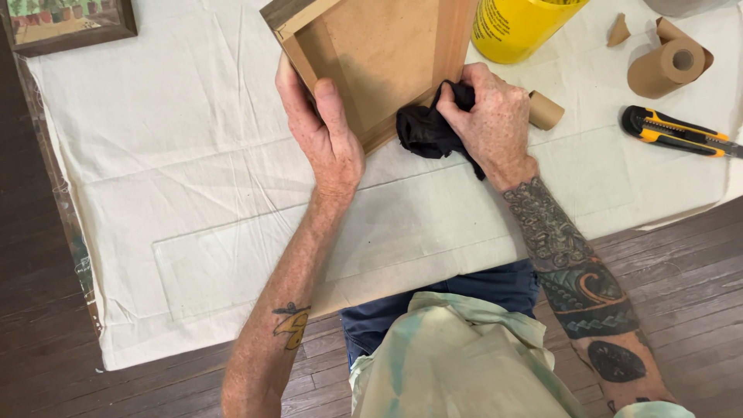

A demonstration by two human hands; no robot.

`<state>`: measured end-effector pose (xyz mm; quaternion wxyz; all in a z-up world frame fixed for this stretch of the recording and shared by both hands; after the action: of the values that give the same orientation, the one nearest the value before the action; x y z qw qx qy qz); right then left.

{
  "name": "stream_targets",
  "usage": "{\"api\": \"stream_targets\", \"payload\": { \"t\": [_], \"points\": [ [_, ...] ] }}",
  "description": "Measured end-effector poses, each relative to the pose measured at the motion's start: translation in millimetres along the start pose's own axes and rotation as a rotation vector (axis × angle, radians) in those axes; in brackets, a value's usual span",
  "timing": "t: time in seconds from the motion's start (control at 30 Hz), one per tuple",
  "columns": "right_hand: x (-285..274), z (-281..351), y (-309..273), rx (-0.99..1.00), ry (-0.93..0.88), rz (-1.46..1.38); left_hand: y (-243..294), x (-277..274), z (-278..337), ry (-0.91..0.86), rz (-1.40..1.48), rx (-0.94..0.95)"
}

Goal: The person wipes the inside of a wooden frame with a black cloth, then measures and cuts a strip of brown paper using a utility knife. They apply adhesive to the paper strip with a foam brush and attach it to the frame's inner edge, trimming excess and pressing it into place. The person repeats the wiping process on the frame's interior.

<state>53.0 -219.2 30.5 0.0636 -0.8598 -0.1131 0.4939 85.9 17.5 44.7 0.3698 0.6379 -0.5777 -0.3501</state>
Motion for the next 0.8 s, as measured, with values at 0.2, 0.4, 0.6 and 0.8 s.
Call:
{"api": "stream_targets", "payload": {
  "t": [0.2,0.4,0.6,0.8],
  "points": [
    [-15,-8,-14,0.028,-0.145,-0.201,1,0,-1,-0.003,-0.008,0.010],
    [-15,-7,-11,0.171,-0.234,-0.264,2,-1,-1,-0.008,-0.011,0.023],
    [-18,-8,-7,0.206,-0.115,-0.406,5,0,-3,-0.006,0.018,0.033],
    [-11,-17,-4,0.203,-0.141,-0.424,5,2,-2,-0.009,0.024,0.029]
  ]
}}
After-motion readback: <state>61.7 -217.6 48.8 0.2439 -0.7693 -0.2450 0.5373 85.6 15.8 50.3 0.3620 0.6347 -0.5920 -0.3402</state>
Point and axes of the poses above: each hand's wrist, its own z-axis away from the middle knuckle, its own x-axis out of the palm, y = z × x, the point moved 10 cm from there along -z, towards the middle knuckle, and after that the axes turned 7 degrees about -y, right-handed, at the moved point
